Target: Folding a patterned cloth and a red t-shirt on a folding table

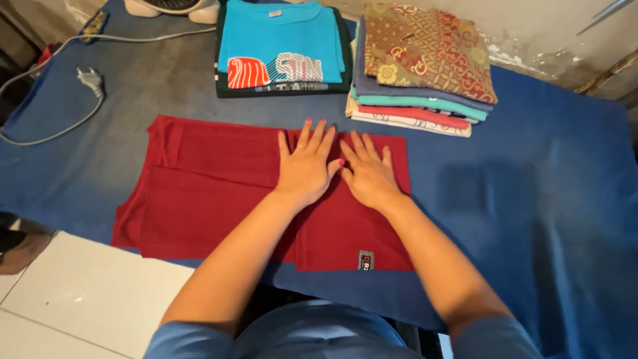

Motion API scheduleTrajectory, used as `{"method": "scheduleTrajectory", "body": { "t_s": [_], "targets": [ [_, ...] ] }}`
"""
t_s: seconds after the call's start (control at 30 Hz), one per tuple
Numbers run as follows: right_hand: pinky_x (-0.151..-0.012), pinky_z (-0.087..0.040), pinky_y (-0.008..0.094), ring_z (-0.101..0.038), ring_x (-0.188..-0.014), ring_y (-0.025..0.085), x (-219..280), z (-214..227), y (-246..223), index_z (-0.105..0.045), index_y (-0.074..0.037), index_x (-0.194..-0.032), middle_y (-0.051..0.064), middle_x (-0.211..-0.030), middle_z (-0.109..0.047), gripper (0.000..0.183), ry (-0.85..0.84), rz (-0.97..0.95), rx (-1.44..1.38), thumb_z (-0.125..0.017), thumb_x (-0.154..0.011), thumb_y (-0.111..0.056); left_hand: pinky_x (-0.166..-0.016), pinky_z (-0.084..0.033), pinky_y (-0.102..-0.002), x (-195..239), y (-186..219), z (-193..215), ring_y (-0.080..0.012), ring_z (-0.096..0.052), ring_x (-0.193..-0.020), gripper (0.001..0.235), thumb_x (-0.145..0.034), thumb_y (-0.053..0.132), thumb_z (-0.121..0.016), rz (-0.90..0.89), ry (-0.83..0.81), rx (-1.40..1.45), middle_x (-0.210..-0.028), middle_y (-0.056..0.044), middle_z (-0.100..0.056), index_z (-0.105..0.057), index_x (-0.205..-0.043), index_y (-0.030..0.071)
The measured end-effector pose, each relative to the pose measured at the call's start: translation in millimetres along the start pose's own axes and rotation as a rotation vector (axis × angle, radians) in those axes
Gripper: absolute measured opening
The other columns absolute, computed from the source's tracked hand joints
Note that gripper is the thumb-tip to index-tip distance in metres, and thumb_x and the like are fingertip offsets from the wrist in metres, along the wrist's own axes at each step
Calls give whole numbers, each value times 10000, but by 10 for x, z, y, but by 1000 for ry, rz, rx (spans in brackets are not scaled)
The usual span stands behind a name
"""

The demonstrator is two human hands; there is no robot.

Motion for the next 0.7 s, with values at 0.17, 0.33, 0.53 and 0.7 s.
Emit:
{"method": "scheduleTrajectory", "body": {
  "t_s": [0.17, 0.33, 0.53, 0.7],
  "targets": [
    [-1213, -65, 665, -46, -1599, 264, -25, 96, 152, -211, -246, -1649, 10, -1746, -49, 638, -33, -10, -70, -357, -1074, -480, -1181, 64, -737, -156, -122, -229, -237, -62, -1595, 697, -1039, 611, -292, 57, -128, -70, -1727, 23, -147, -227, -1637, 259],
    [-1204, -82, 686, -66, -1593, 264, -87, 116, 473, -157, -263, -1656, 22, -1742, -72, 676, -29, -131, -33, -332, -1068, -548, -1168, 82, -752, -133, -127, -196, -226, -65, -1593, 680, -1043, 605, -268, 87, -129, -73, -1729, 15, -138, -222, -1636, 275],
    [-1212, -68, 684, -60, -1597, 309, 72, 63, 540, -190, -155, -1653, 114, -1738, -71, 710, 36, -333, -29, -274, -1084, -571, -1165, 61, -751, 115, -87, -168, -290, -106, -1587, 657, -1067, 506, -381, 94, -18, -34, -1715, -95, -191, -277, -1627, 178],
    [-1135, -154, 747, -106, -1556, 439, 533, 186, -133, -291, -89, -1612, 201, -1708, -146, 664, 258, 105, -55, -523, -1016, -268, -1172, 4, -742, 795, 247, 45, -327, -74, -1580, 737, -1013, 497, -486, -157, -190, -13, -1718, -119, -123, -245, -1619, 153]
  ]
}}
Point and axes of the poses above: each hand's wrist, its own x-axis away from the middle knuckle, its own z-axis out of the back of the hand, y = z × x, the point moved 2 cm from there along -x, towards the middle knuckle
